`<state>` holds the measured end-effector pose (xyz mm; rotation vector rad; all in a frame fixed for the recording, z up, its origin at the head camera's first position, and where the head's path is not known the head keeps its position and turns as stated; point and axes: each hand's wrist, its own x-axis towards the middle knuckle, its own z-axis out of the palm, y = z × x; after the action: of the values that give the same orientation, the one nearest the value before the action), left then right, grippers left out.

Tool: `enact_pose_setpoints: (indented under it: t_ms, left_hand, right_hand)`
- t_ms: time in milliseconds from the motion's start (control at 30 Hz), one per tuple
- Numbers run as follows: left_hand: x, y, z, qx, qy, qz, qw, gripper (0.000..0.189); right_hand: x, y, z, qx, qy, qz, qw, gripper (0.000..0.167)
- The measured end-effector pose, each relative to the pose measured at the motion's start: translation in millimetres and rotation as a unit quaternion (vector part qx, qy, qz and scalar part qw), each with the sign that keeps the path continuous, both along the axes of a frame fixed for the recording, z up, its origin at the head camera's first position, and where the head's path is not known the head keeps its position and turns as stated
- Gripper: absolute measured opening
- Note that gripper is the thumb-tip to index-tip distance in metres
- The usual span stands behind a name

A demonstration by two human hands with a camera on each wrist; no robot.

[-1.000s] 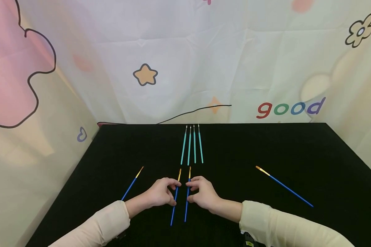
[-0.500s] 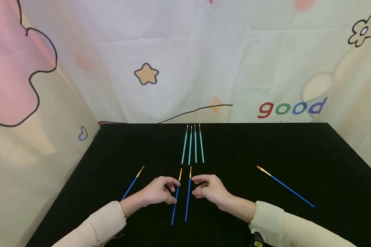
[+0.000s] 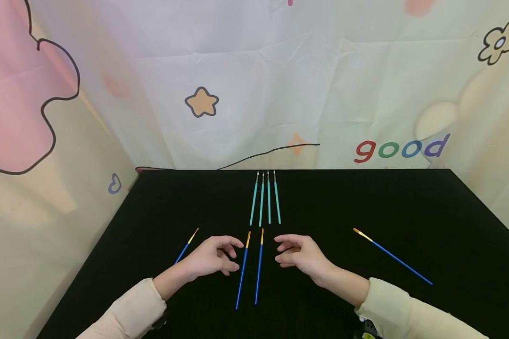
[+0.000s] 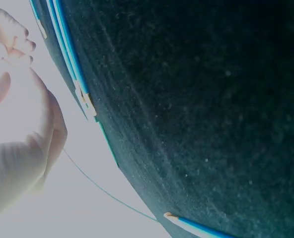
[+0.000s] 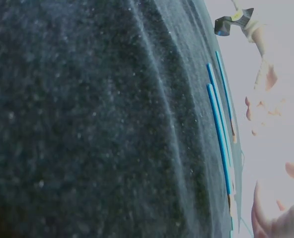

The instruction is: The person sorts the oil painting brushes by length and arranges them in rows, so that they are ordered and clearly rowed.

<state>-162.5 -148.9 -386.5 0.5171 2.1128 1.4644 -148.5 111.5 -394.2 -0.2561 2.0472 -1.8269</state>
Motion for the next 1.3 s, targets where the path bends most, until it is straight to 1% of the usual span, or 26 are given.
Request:
enact_pose_setpoints:
  t_ms: [233,467,633,800,933,1133,1300]
  left_hand:
    - [1.1,-4.8,3.7,0.019,0.005,-0.007,0.9998,0.046]
    - [0.0,-11.5,5.5,0.042,0.020,-0.017,0.9988,0.047]
    - [-0.9,-17.5,8.0,0.054,0.017,-0.022,0.9981,0.048]
    - [-1.2,-22.2,10.9,0.054,0.021,-0.021,0.9981,0.047]
    - [-2.5,-26.9,10.6,0.054,0.023,-0.018,0.9981,0.046]
    - [-2.4,-33.0,11.5,0.057,0.036,-0.017,0.9976,0.045]
    - [-2.6,-36.1,12.2,0.057,0.044,-0.022,0.9972,0.045]
  right_hand:
    - [-0.2,13.5,4.8,0.006,0.013,0.002,0.9999,0.047]
    - [0.1,27.3,10.8,0.010,0.021,-0.004,0.9997,0.047]
    - [-0.1,35.1,13.7,0.015,0.022,-0.004,0.9996,0.047]
    - [-0.5,41.2,16.2,0.018,0.030,-0.005,0.9994,0.047]
    - [-0.9,47.6,18.7,0.019,0.036,-0.005,0.9992,0.048]
    - [-2.5,57.5,22.5,0.021,0.041,-0.004,0.9989,0.045]
    - [-3.8,64.4,22.9,0.030,0.035,-0.010,0.9989,0.043]
